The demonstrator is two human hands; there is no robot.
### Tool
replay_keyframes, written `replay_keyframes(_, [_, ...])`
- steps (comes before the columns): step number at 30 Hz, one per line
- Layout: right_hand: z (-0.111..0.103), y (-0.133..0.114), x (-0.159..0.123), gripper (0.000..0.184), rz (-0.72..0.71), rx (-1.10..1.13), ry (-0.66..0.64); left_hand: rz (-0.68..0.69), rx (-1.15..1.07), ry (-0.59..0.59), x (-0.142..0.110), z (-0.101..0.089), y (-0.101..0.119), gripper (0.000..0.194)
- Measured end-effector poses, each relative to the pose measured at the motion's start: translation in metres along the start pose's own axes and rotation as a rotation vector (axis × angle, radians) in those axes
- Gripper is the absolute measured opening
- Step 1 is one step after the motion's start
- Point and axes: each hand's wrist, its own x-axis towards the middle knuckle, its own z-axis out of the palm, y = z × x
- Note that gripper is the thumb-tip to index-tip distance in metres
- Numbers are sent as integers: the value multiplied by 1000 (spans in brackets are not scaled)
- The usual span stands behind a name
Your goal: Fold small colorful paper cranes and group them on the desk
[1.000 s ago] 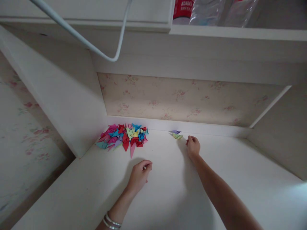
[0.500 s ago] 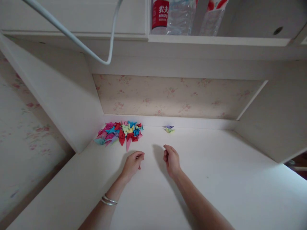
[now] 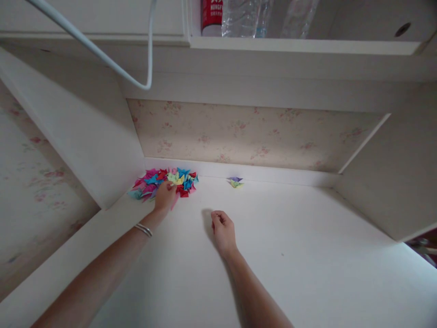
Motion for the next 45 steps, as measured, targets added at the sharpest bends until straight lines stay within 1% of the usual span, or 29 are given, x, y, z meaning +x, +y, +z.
replay_keyframes(2, [0, 1, 0, 32, 8, 10, -7, 38, 51, 61, 26, -5, 1, 35])
replay_keyframes(4, [1, 1, 0, 32, 19, 18, -16, 83, 167, 87, 43, -8, 0, 39])
replay_keyframes(7, [1, 1, 0, 32, 15, 10, -24, 133, 372, 63, 56, -10, -5, 37])
replay_keyframes(9, [1, 2, 1, 31, 1, -5, -22, 142, 422, 28, 59, -10, -7, 32])
replay_keyframes(11, [1, 1, 1, 31, -4, -14, -21, 138, 437, 0, 60, -10, -8, 27])
replay_keyframes(14, [1, -1, 1, 30, 6, -16, -22, 130, 461, -19, 60, -10, -7, 27])
replay_keyframes(18, [1, -5, -1, 29, 14, -10, -25, 136, 462, -21, 60, -10, -6, 32])
replay_keyframes(21, [0, -6, -1, 30, 15, 0, -32, 140, 453, -18, 61, -9, -6, 32])
replay_keyframes(25, [1, -6, -1, 30, 20, 11, -31, 129, 442, 6, 61, -8, -8, 32])
replay_keyframes(28, [1, -6, -1, 31, 28, 9, -31, 125, 427, 25, 63, -8, -8, 36])
replay_keyframes(31, [1, -7, -2, 31, 34, 9, -35, 139, 407, 9, 64, -8, -6, 39])
replay_keyframes(36, [1, -7, -2, 30, 40, -2, -41, 140, 379, -31, 63, -6, -2, 29])
replay_keyframes(39, [0, -6, -2, 32, 30, -8, -45, 140, 332, -17, 59, -7, 1, 27])
replay_keyframes(42, [1, -6, -2, 32, 25, -11, -43, 154, 240, 17, 53, -10, 7, 29])
replay_keyframes(45, [2, -6, 0, 31, 42, -1, -42, 178, 116, 34, 37, -10, 13, 33])
